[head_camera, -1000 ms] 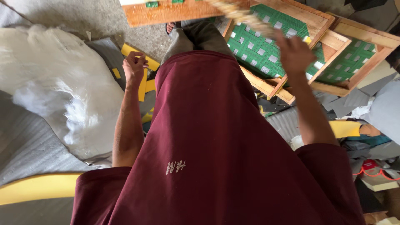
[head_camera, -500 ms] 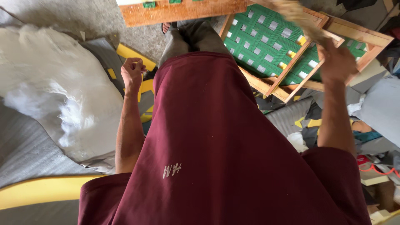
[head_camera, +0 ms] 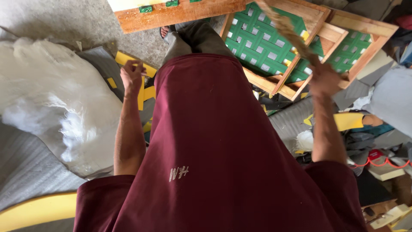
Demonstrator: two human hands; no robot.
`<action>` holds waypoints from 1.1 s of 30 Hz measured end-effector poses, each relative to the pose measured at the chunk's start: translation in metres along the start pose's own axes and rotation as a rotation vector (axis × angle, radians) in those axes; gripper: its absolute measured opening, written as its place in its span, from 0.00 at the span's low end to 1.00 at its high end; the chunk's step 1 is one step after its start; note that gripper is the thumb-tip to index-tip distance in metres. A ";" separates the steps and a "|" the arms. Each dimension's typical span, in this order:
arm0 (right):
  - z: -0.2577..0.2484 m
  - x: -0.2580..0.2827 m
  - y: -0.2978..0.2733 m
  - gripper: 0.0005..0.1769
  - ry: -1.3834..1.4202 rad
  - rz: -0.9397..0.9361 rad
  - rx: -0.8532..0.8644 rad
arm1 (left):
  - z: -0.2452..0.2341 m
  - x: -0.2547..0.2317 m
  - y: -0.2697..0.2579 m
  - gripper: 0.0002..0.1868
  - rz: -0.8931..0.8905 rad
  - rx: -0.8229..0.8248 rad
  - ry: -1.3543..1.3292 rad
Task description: The person applies adhesive to a piece of foam using a brush and then presses the foam onto a wooden frame upholstered with webbing.
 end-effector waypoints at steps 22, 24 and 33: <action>-0.003 0.097 -0.064 0.22 0.445 0.396 0.133 | 0.002 0.025 -0.015 0.08 -0.094 -0.024 -0.058; -0.002 0.098 -0.054 0.21 0.255 0.263 0.028 | 0.008 0.024 -0.010 0.08 -0.077 -0.014 -0.063; -0.005 0.088 -0.018 0.18 -0.154 -0.014 -0.340 | 0.020 0.000 0.011 0.06 0.021 0.034 -0.066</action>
Point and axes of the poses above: each hand's wrist, its own y-axis towards the middle knuckle, its own z-axis out of the palm, x = y × z, the point moved 3 cm from there along y, towards the middle knuckle, and after that the axes turned 3 degrees about x, right-handed, at the moved point
